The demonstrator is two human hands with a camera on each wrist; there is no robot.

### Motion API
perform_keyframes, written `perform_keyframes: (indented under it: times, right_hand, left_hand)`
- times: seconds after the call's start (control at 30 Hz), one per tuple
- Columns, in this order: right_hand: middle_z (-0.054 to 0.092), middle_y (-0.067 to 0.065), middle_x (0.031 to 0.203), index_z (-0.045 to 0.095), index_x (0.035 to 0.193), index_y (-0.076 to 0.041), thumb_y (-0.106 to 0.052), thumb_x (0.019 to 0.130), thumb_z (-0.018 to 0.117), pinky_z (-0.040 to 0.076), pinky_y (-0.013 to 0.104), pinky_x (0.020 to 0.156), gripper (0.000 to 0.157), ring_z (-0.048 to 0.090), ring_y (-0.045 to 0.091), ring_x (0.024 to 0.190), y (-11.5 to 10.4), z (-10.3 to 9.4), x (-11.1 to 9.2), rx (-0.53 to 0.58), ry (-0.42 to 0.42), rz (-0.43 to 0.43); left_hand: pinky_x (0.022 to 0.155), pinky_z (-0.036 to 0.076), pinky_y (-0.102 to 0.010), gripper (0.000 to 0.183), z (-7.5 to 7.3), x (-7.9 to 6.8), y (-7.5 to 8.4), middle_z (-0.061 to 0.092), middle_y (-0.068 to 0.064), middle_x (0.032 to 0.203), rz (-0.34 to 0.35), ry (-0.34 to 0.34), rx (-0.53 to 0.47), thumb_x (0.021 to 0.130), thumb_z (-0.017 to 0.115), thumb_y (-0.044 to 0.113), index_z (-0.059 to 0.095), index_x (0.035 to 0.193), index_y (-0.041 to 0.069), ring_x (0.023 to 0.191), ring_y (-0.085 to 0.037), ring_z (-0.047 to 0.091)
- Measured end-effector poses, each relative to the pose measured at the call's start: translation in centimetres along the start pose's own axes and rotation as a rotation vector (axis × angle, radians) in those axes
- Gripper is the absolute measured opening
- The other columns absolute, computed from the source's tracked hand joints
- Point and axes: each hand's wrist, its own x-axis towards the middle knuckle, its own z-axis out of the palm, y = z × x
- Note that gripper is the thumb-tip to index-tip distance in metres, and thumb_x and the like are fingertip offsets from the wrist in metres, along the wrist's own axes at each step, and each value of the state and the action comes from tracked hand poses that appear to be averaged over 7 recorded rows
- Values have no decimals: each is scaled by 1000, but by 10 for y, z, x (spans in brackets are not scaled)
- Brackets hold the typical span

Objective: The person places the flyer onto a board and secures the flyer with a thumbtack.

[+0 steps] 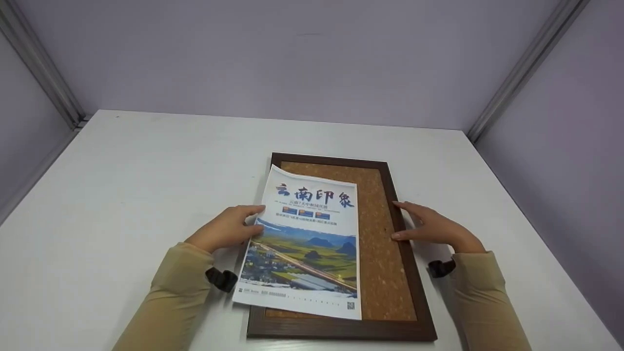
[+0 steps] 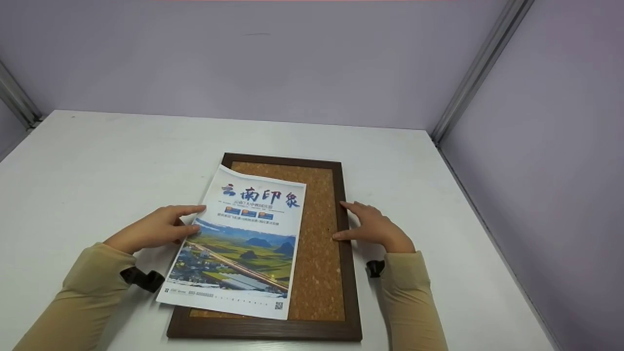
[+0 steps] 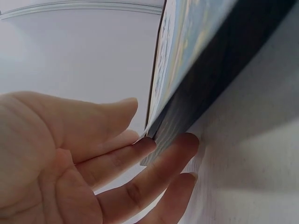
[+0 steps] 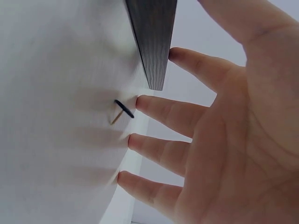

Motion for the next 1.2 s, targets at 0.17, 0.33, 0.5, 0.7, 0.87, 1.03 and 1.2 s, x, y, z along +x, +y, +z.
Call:
perform_keyframes:
  times: [0.17, 0.33, 0.5, 0.7, 0.87, 1.03, 1.2]
  right_hand:
    - [22, 27, 161, 25, 157, -6, -50, 86, 74, 24, 67, 113, 97, 19, 50, 147, -1, 2, -2, -6, 4, 2]
    - [21, 27, 161, 25, 158, -7, -50, 85, 74, 24, 67, 113, 98, 18, 50, 147, -3, 3, -4, 6, 7, 15]
    - [21, 27, 161, 25, 157, -6, -50, 85, 74, 24, 68, 113, 98, 18, 51, 147, -6, 3, -6, 13, 11, 26]
    - [21, 27, 161, 25, 157, -6, -50, 86, 73, 24, 67, 113, 97, 18, 50, 147, -7, 3, -9, 4, 10, 11]
    - [21, 27, 161, 24, 158, -6, -51, 86, 73, 25, 67, 113, 98, 18, 50, 147, -8, 5, -10, 4, 10, 18]
    - [20, 27, 161, 24, 158, -6, -52, 85, 73, 24, 67, 113, 98, 18, 50, 147, -9, 6, -12, 4, 14, 29]
    - [20, 27, 161, 25, 158, -7, -51, 85, 73, 24, 67, 113, 98, 18, 50, 147, -10, 6, -13, 5, 16, 33]
  left_hand:
    - [112, 35, -56, 55, 0, -1, 1, 38, -26, 153, -9, -3, 3, 101, 54, 17, 39, 150, -1, 142, -44, 34]
    - [114, 32, -56, 54, -2, -2, 3, 39, -26, 153, -9, 2, 1, 101, 54, 17, 40, 150, -1, 143, -44, 33]
    - [113, 34, -56, 55, -2, -2, 3, 39, -26, 153, -9, 16, -14, 100, 55, 16, 39, 150, -1, 142, -44, 35]
    - [114, 32, -56, 58, -2, -3, 3, 36, -24, 155, -15, -10, -3, 101, 56, 18, 35, 152, 1, 144, -43, 33]
    - [116, 28, -57, 63, -4, -4, 3, 33, -24, 157, -8, -32, -4, 101, 56, 20, 30, 155, 2, 146, -42, 29]
    - [117, 26, -57, 65, -7, -5, 3, 30, -24, 158, -3, -47, 15, 102, 53, 21, 24, 156, 1, 146, -42, 27]
    - [116, 28, -56, 63, -10, -7, 3, 36, -22, 156, 2, -45, 24, 102, 52, 19, 26, 155, 0, 145, -42, 30]
